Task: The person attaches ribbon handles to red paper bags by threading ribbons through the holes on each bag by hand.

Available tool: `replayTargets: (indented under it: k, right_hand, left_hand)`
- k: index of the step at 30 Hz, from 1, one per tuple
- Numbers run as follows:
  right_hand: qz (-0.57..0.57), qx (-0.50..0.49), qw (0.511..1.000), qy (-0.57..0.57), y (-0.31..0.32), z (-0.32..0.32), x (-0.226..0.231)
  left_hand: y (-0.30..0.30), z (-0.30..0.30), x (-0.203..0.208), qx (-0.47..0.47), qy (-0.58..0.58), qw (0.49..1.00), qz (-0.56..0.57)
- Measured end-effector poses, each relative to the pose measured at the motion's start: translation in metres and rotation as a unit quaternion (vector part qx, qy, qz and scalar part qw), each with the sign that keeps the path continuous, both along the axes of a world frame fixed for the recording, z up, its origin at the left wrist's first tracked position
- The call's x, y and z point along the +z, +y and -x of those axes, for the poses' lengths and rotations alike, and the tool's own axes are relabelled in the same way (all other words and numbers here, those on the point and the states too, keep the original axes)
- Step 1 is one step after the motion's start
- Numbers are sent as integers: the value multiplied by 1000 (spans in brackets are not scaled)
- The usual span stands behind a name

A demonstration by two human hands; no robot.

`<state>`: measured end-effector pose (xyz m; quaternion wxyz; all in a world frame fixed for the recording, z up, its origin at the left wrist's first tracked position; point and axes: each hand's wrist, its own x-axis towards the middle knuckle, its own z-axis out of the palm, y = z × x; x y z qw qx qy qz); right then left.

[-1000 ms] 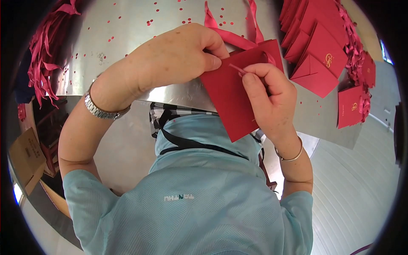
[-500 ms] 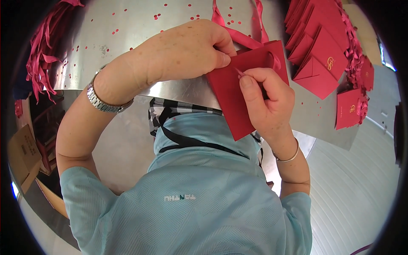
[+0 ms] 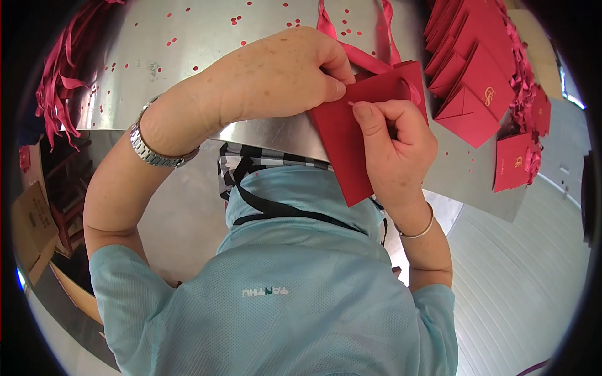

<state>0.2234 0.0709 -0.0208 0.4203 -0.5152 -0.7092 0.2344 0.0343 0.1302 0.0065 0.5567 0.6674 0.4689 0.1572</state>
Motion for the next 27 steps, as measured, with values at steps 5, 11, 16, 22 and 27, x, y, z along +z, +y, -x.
replayTargets:
  k: [5, 11, 16, 22, 27]
  right_hand:
    - [20, -35, 999, -21, 0, 2, 0]
    - [-186, 7, 951, -248, 5, 6, -3]
    - [-234, -14, 935, -266, 17, 9, -7]
    - [-175, -38, 965, -191, 17, 14, -9]
    - [-184, -41, 953, -236, 15, 15, -11]
  left_hand:
    - [0, 1, 1, -3, -1, 1000, -1]
    - [-5, 1, -9, 8, -14, 996, -82]
    - [-1, 0, -10, 20, -11, 995, -94]
    - [-2, 1, -8, 27, -5, 994, -104]
    - [-3, 2, -8, 40, -21, 997, -70]
